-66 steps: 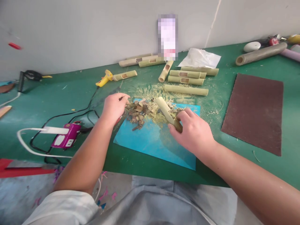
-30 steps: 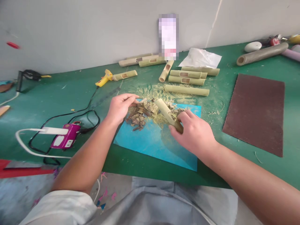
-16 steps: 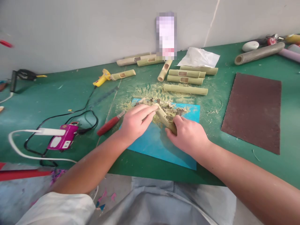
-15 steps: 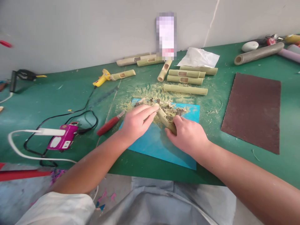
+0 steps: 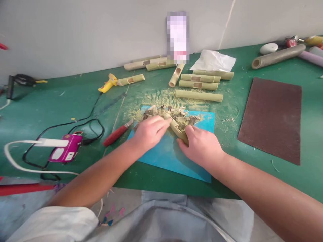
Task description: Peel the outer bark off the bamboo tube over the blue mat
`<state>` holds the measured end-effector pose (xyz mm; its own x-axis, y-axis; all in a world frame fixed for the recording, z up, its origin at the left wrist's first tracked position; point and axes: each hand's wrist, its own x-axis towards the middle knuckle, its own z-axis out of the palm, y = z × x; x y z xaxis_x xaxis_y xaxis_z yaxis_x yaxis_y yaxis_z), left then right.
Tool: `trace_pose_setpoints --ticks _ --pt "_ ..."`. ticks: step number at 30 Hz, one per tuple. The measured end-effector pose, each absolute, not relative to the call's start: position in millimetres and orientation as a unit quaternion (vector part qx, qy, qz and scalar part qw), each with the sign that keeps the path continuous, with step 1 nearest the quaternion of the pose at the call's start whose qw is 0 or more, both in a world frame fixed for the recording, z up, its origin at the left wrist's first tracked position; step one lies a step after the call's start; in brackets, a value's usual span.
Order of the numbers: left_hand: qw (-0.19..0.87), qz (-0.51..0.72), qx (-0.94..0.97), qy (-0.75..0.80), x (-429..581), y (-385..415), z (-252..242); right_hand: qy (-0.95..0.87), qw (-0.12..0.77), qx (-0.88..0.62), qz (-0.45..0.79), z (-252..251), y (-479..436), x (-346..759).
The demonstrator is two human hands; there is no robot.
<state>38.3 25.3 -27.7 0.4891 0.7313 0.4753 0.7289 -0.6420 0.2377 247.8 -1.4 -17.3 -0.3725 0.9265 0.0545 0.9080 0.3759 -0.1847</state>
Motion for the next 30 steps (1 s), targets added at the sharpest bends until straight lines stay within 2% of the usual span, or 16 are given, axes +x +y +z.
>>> trace_pose_setpoints --ticks 30 --pt "-0.026 0.261 0.877 0.403 40.7 24.6 -29.6 -0.833 0.068 -0.547 0.050 -17.3 -4.6 249.3"
